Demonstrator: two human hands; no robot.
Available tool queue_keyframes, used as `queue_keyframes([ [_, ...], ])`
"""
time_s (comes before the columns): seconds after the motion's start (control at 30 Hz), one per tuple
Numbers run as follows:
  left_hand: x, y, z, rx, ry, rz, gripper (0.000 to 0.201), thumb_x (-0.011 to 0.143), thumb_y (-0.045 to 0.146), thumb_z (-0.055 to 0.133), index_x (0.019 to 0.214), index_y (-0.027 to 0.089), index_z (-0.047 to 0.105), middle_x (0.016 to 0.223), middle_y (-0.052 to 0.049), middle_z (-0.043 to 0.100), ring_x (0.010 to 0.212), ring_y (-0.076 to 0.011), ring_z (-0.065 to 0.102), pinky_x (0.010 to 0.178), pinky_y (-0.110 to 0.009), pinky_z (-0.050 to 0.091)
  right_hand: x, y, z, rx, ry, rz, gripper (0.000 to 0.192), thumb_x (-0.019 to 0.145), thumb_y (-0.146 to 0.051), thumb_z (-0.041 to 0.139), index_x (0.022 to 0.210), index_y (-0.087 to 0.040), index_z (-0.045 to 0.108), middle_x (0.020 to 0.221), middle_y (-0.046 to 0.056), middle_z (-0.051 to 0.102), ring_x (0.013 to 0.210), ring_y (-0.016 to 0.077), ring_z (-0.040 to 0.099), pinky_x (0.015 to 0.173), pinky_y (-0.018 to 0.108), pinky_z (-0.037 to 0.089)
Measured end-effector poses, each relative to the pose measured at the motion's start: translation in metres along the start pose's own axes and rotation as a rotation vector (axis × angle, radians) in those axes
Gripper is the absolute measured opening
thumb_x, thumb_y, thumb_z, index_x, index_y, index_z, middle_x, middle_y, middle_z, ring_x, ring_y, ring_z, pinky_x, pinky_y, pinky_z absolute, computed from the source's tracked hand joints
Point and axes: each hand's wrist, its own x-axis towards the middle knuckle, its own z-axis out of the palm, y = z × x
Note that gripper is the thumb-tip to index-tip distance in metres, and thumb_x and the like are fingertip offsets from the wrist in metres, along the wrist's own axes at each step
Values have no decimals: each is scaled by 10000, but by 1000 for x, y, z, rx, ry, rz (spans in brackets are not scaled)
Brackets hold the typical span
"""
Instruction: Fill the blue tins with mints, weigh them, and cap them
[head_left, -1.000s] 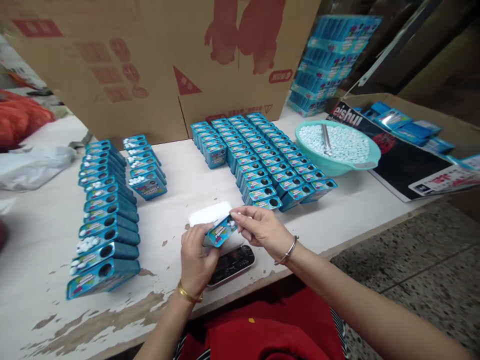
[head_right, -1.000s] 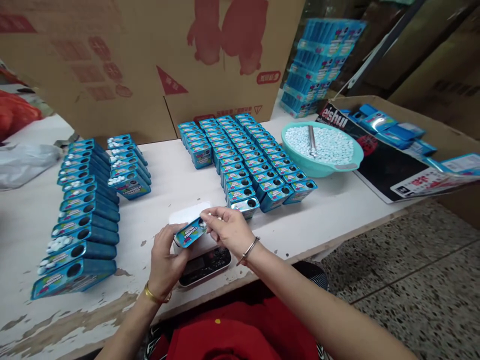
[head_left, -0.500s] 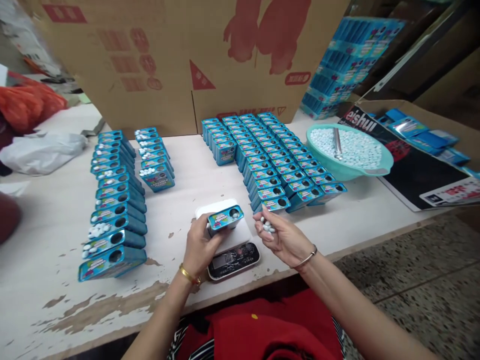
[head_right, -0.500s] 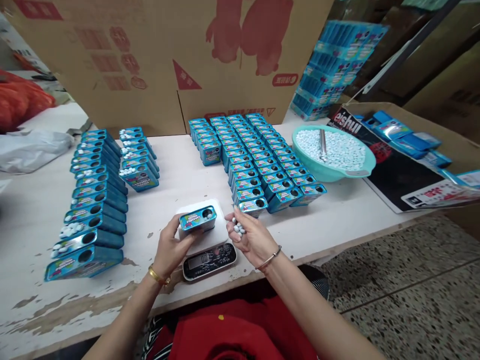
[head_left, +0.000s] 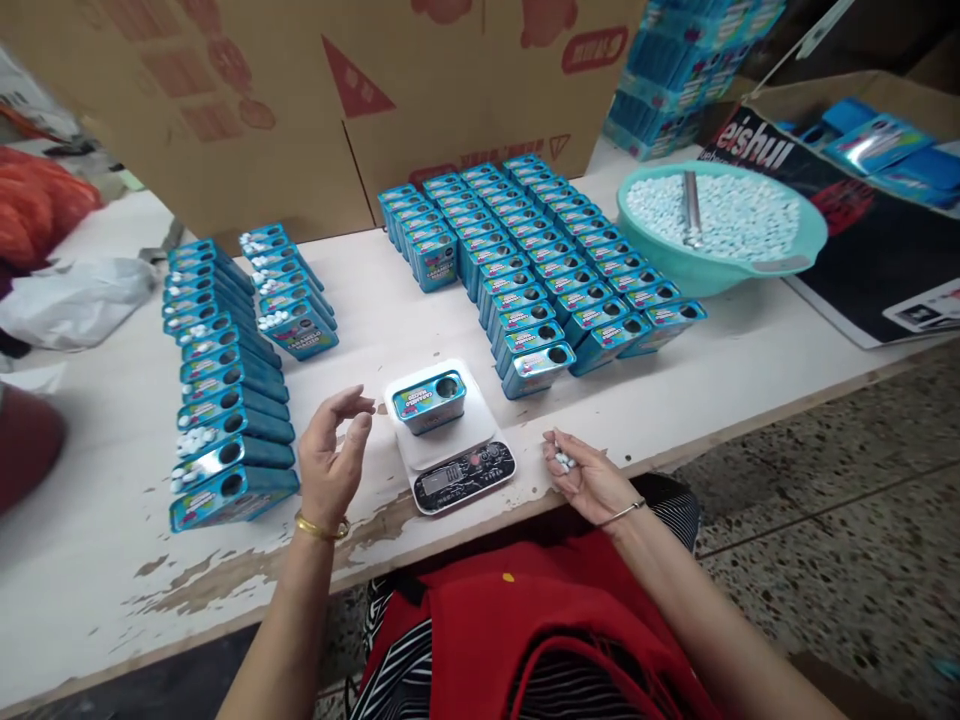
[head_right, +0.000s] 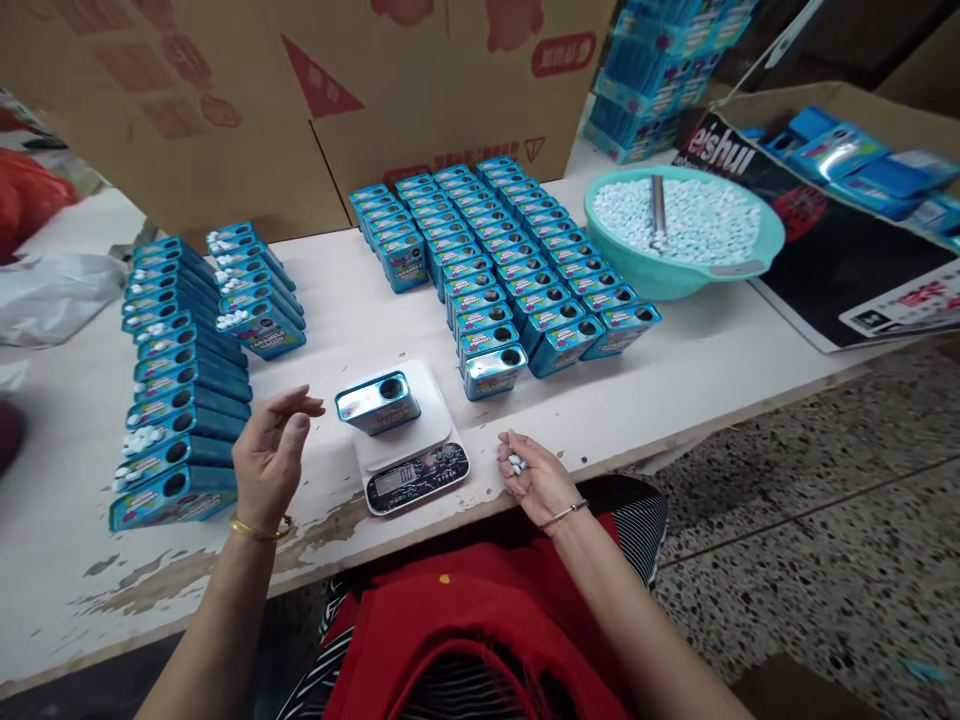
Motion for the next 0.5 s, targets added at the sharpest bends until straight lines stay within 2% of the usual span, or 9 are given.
queue_keyframes([
  [0.1, -3, -1, 3, 17, -22, -4, 346, 874, 355, 550, 1168, 174, 568, 998, -84, 649, 909, -178, 632, 846, -362, 518, 1, 4, -1, -6, -2, -23, 361, 590, -347, 829, 806, -151, 618, 628, -25, 546, 468, 37, 433, 333, 115, 254],
  [0.37, 2, 4, 11, 67, -64, 61, 334, 866, 352, 562, 1155, 183, 571, 985, -66, 635, 905, -162, 613, 830, -328, 511, -1, 5, -1, -80, -28, -61, 381, 621, -422, 802, 813, -153, 613, 601, -43, 527, 415, 27, 353, 320, 134, 166],
  [0.5, 6, 7, 13, 90, -93, 106, 346, 855, 354, 578, 1157, 186, 569, 992, -58, 626, 890, -153, 597, 814, -313, 508, -3, 0, 10, -104, -6, -31, 407, 592, -435, 814, 788, -139, 614, 528, -68, 470, 372, 6, 270, 327, 142, 110],
])
